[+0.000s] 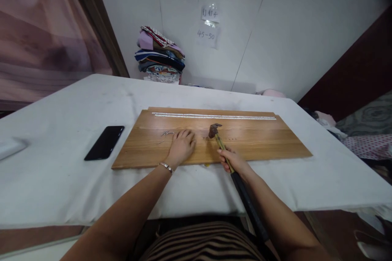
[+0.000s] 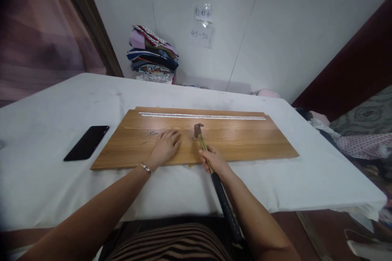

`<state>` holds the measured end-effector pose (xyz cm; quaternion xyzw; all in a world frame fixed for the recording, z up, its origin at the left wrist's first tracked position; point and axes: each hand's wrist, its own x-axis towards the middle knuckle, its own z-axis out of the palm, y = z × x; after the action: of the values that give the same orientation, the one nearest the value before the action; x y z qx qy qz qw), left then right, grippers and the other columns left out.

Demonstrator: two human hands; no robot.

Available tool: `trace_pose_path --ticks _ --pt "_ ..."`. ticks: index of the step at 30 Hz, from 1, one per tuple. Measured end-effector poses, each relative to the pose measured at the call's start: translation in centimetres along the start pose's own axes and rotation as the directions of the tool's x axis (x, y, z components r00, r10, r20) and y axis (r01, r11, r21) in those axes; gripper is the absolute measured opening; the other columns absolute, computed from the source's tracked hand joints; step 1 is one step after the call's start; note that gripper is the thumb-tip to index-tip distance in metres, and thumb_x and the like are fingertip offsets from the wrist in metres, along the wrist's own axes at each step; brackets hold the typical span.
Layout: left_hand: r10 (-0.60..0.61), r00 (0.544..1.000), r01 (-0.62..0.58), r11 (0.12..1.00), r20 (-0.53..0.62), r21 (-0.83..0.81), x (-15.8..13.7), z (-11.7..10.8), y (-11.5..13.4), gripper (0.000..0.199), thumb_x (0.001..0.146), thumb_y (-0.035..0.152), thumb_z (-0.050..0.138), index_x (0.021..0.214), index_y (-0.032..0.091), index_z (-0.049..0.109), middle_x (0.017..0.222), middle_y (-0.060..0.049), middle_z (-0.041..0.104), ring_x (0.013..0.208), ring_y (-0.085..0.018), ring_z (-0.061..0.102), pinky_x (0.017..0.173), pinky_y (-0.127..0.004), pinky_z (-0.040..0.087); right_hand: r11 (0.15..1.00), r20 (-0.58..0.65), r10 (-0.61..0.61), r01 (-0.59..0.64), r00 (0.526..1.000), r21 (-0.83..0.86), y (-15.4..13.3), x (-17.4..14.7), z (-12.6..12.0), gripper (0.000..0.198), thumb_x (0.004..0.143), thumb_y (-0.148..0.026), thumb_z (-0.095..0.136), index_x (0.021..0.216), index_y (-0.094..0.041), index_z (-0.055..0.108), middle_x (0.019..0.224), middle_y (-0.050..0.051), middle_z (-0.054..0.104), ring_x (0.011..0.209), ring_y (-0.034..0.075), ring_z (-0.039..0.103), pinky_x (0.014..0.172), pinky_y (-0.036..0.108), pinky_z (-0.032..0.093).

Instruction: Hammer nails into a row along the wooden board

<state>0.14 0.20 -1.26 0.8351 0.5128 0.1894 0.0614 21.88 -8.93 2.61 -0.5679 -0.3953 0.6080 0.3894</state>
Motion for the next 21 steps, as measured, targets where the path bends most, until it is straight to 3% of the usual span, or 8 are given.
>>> trace_pose_path --ticks 21 --pt "0.0 1.0 -0.001 1.0 0.017 0.025 0.0 0.1 -0.1 0.035 0.101 0.028 0.049 0.128 0.022 0.069 0.145 -0.013 0.065 0.141 -0.031 0.052 0.12 -0.052 0.037 1.0 0.006 0.014 -0.014 1.0 -0.005 0.1 -0.4 -0.5 0.045 0.067 -0.057 0.072 0.077 -0.027 0.041 0.048 -0.013 0.043 0.031 0.006 0.034 0.03 0.021 0.025"
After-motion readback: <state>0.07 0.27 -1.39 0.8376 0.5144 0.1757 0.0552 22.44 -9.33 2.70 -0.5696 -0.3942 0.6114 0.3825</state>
